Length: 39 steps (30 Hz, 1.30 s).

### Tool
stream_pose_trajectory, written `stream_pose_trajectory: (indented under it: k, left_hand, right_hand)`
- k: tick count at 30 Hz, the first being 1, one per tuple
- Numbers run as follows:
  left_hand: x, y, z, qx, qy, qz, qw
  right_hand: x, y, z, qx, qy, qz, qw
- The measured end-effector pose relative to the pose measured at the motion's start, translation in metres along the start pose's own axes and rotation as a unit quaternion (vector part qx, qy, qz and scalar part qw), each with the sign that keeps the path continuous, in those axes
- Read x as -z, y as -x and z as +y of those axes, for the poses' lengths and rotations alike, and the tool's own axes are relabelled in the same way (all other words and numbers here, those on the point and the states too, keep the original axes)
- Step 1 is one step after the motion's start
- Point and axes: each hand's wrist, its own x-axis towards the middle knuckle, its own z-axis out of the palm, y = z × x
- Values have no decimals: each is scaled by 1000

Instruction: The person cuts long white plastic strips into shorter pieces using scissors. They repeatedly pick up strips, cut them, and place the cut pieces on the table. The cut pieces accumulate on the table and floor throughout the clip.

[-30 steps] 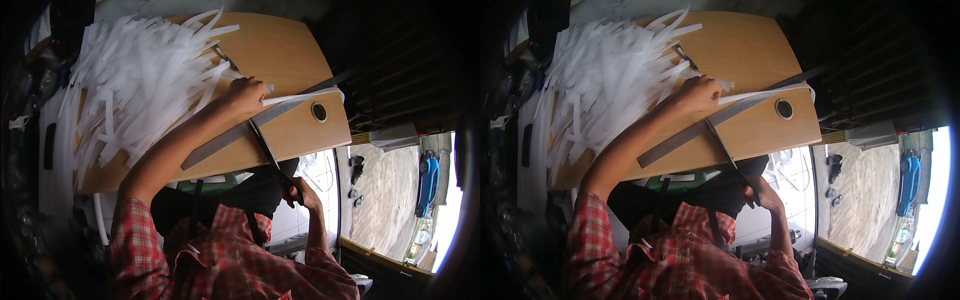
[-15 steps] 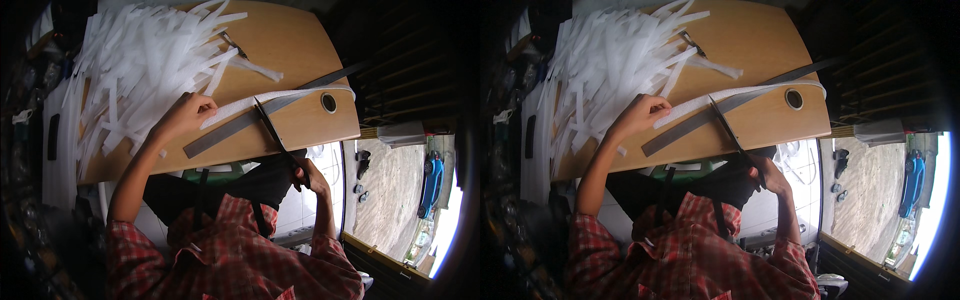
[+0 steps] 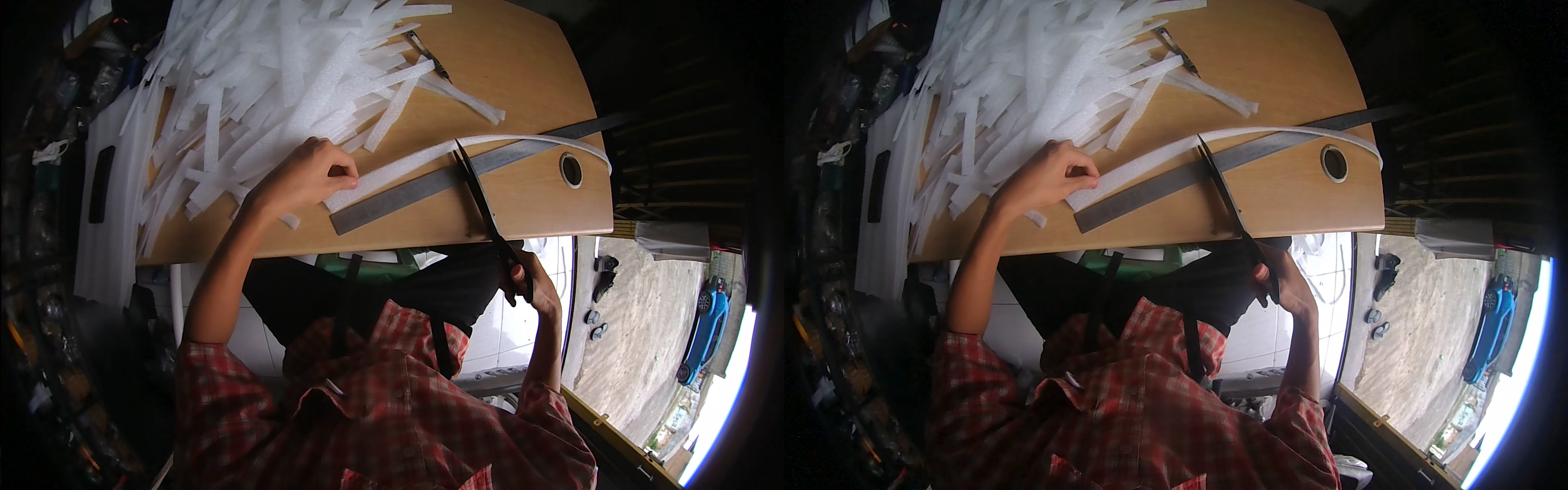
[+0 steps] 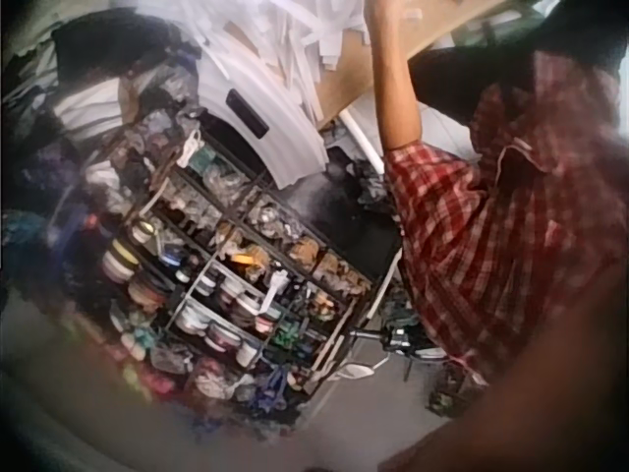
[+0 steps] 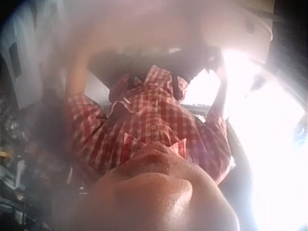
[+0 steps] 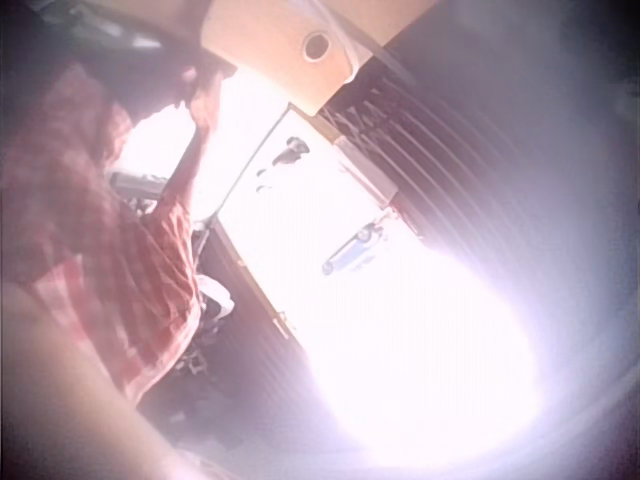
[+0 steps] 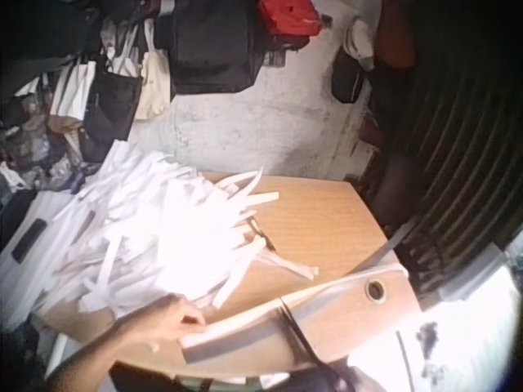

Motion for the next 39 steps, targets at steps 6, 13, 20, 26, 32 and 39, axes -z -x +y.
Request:
stream_pose_trajectory:
  k: [6, 13, 20, 26, 32, 39]
  left_hand:
    - [-1, -2, -1, -25, 14, -8, 1000]
    - [-8, 0, -1, -39, -25, -22, 999]
    - [-29, -20, 30, -136, -53, 94, 985]
    - [-79, -89, 43, -123, 51, 213, 968]
    - [-90, -104, 32, -162, 24, 265, 950]
    - [-92, -103, 30, -196, 16, 261, 945]
  right_hand:
    - [4, 0, 6, 6, 5, -1, 1000]
    - [2, -1, -2, 16, -11, -2, 1000]
    - [6, -1, 1, 20, -16, -15, 1000]
    - [2, 1, 3, 37, -20, -4, 999]
    - [1, 2, -6, 3, -35, 5, 999]
    - [0, 2, -7, -9, -24, 18, 1000]
